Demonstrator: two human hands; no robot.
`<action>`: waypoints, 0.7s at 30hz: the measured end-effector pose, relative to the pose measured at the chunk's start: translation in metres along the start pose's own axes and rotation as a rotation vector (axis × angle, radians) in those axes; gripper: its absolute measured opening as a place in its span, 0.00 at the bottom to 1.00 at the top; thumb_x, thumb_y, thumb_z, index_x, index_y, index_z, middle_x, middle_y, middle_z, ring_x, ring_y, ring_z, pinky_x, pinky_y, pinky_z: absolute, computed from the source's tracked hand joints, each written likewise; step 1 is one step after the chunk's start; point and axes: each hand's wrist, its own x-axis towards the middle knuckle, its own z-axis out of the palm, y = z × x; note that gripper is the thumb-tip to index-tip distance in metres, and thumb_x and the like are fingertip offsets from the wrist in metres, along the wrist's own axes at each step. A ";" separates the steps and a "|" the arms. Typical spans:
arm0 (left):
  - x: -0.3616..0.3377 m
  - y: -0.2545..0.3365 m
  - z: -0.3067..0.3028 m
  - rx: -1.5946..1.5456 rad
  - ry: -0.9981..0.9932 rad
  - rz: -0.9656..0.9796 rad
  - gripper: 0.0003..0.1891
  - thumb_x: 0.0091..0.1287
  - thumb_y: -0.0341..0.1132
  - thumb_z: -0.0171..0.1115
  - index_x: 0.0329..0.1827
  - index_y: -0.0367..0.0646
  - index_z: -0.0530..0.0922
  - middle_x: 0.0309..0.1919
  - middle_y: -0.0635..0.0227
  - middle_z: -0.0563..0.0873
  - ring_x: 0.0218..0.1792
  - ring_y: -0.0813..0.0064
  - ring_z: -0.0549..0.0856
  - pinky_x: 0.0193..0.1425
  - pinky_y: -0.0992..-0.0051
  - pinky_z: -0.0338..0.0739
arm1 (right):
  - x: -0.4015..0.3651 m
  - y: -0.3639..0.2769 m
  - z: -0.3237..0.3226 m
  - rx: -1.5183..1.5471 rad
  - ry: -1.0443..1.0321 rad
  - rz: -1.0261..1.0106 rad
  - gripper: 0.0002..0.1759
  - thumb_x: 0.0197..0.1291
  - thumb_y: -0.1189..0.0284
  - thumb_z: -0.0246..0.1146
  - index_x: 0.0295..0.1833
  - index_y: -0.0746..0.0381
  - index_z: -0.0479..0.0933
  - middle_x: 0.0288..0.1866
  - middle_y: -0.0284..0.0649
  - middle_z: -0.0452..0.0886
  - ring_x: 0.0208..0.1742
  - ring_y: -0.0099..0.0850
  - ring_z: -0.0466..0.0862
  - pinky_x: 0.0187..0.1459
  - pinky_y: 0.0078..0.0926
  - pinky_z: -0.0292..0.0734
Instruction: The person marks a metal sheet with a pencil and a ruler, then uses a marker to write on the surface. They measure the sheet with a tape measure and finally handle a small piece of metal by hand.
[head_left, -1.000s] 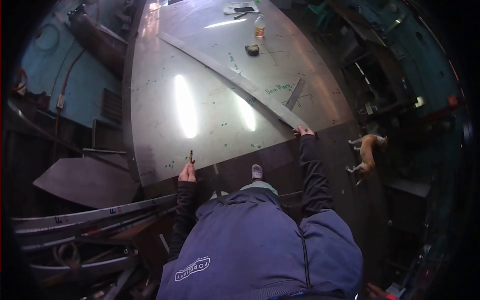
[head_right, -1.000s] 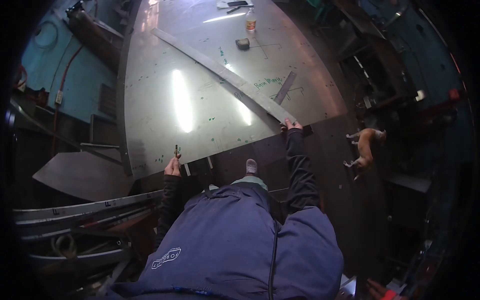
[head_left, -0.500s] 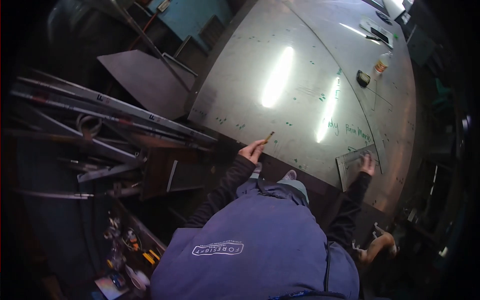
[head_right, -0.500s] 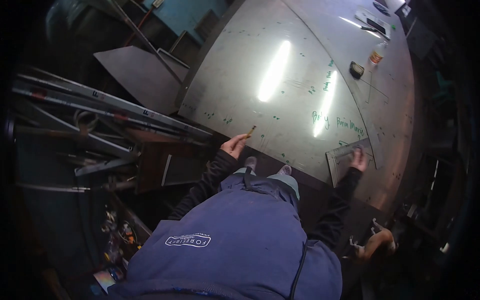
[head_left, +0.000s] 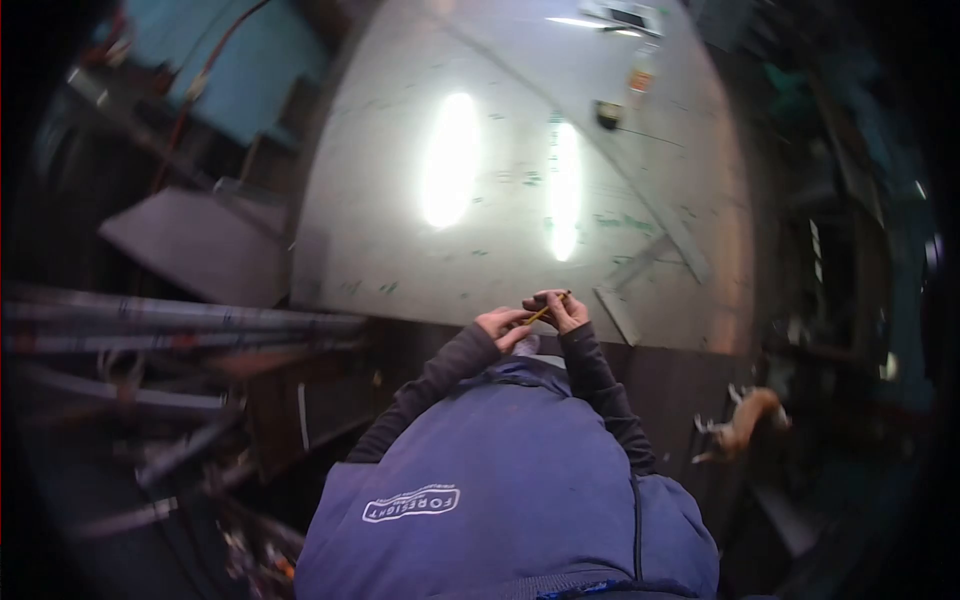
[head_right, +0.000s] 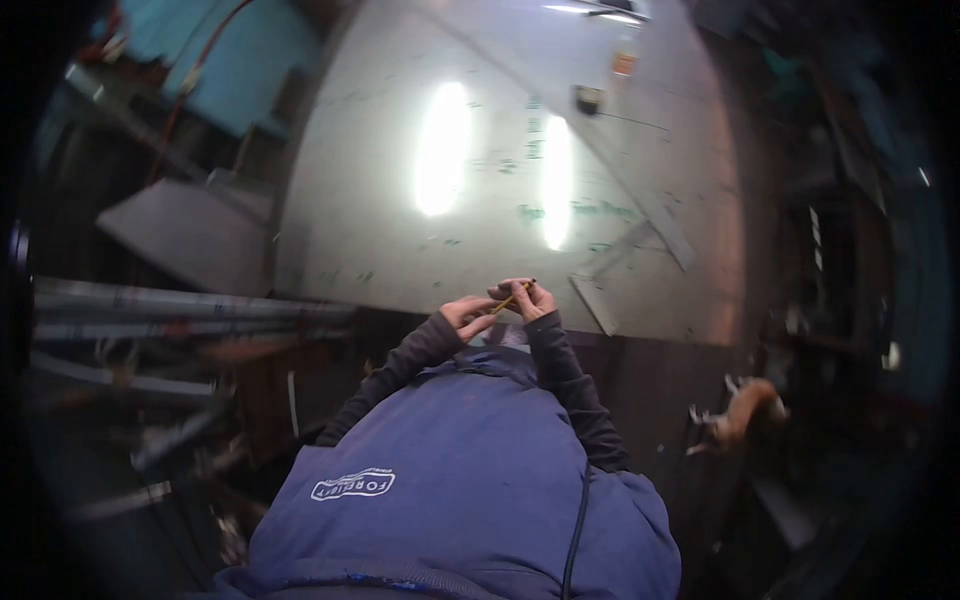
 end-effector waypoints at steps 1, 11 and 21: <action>0.005 -0.006 -0.001 0.010 -0.037 -0.016 0.17 0.66 0.37 0.62 0.54 0.39 0.79 0.45 0.53 0.84 0.42 0.65 0.85 0.46 0.71 0.79 | -0.004 -0.001 -0.012 0.021 0.103 -0.020 0.16 0.72 0.64 0.52 0.53 0.66 0.73 0.45 0.50 0.83 0.47 0.40 0.85 0.49 0.35 0.82; 0.032 -0.035 -0.012 0.086 -0.234 0.044 0.12 0.64 0.40 0.62 0.43 0.40 0.81 0.38 0.58 0.84 0.39 0.61 0.85 0.44 0.68 0.79 | -0.093 -0.007 -0.084 0.132 0.787 0.019 0.11 0.67 0.61 0.59 0.48 0.55 0.75 0.19 0.27 0.68 0.11 0.16 0.60 0.11 0.18 0.56; 0.042 -0.043 0.000 -0.089 -0.356 -0.079 0.09 0.59 0.35 0.61 0.40 0.41 0.80 0.33 0.57 0.86 0.37 0.61 0.86 0.44 0.68 0.80 | -0.143 0.010 -0.074 0.092 0.955 0.162 0.07 0.67 0.66 0.59 0.47 0.54 0.75 0.25 0.28 0.71 0.13 0.16 0.63 0.12 0.17 0.56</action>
